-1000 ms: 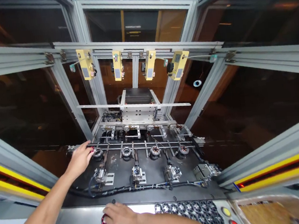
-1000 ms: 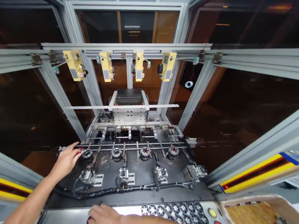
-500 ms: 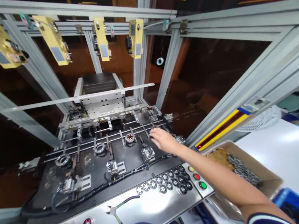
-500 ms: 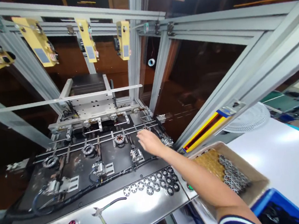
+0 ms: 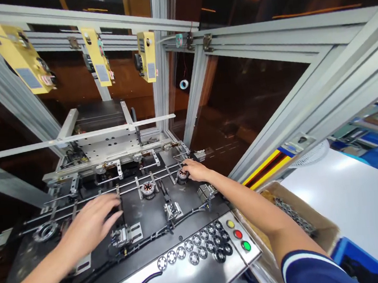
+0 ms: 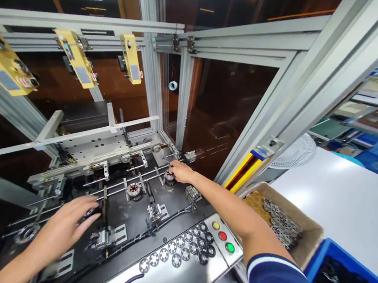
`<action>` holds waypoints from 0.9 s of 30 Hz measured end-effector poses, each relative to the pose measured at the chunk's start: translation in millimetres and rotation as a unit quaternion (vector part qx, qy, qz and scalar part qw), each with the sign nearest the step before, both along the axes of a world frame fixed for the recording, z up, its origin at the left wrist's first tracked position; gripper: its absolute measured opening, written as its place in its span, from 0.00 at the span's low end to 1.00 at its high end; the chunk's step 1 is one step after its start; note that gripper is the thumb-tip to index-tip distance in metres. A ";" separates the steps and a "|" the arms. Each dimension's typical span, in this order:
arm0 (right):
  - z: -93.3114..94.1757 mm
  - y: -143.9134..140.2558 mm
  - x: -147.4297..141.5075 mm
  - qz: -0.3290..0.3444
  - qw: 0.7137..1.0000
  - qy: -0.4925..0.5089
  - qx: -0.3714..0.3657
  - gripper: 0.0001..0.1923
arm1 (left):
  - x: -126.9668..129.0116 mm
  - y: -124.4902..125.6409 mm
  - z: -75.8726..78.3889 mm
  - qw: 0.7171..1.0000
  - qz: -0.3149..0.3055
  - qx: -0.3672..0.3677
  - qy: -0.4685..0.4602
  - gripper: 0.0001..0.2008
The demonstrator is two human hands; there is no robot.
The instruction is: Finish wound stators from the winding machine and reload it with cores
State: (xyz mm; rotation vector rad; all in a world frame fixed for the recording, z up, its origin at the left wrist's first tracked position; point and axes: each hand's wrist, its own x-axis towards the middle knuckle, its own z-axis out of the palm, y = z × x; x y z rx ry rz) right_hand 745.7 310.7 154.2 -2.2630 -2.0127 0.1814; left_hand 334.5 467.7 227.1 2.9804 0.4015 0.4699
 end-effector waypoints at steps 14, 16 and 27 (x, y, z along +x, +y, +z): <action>-17.5 10.4 10.7 0.017 0.999 0.026 -0.041 0.16 | 134.6 28.8 -71.2 0.981 -0.028 -0.053 0.187 0.16; -17.2 11.7 11.9 0.015 0.998 0.031 -0.043 0.16 | 136.2 32.7 -72.8 0.977 -0.032 -0.067 0.198 0.16; -16.8 18.1 21.3 0.036 0.997 0.050 -0.054 0.15 | 147.4 38.3 -72.7 0.962 -0.039 -0.116 0.245 0.16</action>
